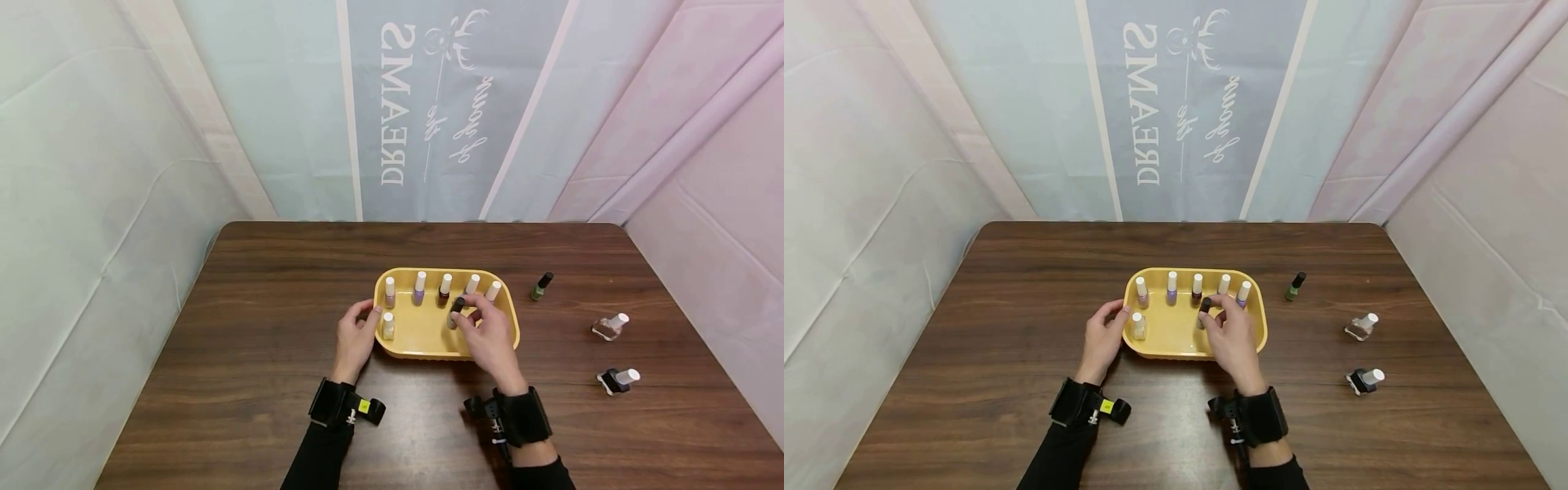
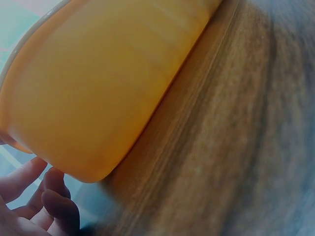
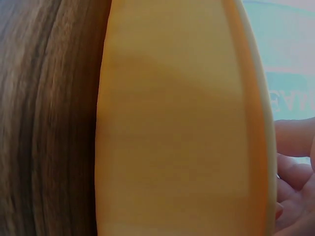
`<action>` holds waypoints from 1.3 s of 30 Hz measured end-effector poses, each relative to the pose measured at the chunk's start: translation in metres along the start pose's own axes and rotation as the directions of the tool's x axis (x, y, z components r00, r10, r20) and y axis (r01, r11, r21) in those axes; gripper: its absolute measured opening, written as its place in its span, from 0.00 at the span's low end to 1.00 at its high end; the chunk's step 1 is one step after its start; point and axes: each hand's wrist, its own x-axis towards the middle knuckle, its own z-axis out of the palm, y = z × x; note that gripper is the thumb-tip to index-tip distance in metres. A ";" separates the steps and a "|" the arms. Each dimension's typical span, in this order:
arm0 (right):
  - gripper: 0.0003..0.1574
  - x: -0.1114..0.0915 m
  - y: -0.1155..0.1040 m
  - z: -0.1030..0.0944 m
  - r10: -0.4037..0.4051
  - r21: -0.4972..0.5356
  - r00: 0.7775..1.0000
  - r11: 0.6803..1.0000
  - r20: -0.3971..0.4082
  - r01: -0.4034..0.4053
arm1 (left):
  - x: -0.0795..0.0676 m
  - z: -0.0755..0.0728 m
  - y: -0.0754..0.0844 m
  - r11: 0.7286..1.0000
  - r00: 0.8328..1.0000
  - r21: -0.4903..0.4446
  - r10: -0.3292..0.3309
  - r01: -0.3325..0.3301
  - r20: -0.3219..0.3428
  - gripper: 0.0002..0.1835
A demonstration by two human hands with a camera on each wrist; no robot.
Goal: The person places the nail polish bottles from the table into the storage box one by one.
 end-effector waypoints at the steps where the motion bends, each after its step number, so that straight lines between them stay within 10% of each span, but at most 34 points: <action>1: 0.15 0.000 -0.001 0.001 -0.005 -0.009 1.000 1.000 0.003 0.005 | 0.000 0.000 0.000 1.000 1.000 0.000 0.000 0.000 0.000 0.18; 39: 0.13 0.006 -0.018 0.026 -0.054 -0.076 0.967 0.994 0.247 0.075 | 0.000 0.000 0.001 1.000 1.000 -0.003 -0.012 0.012 0.005 0.18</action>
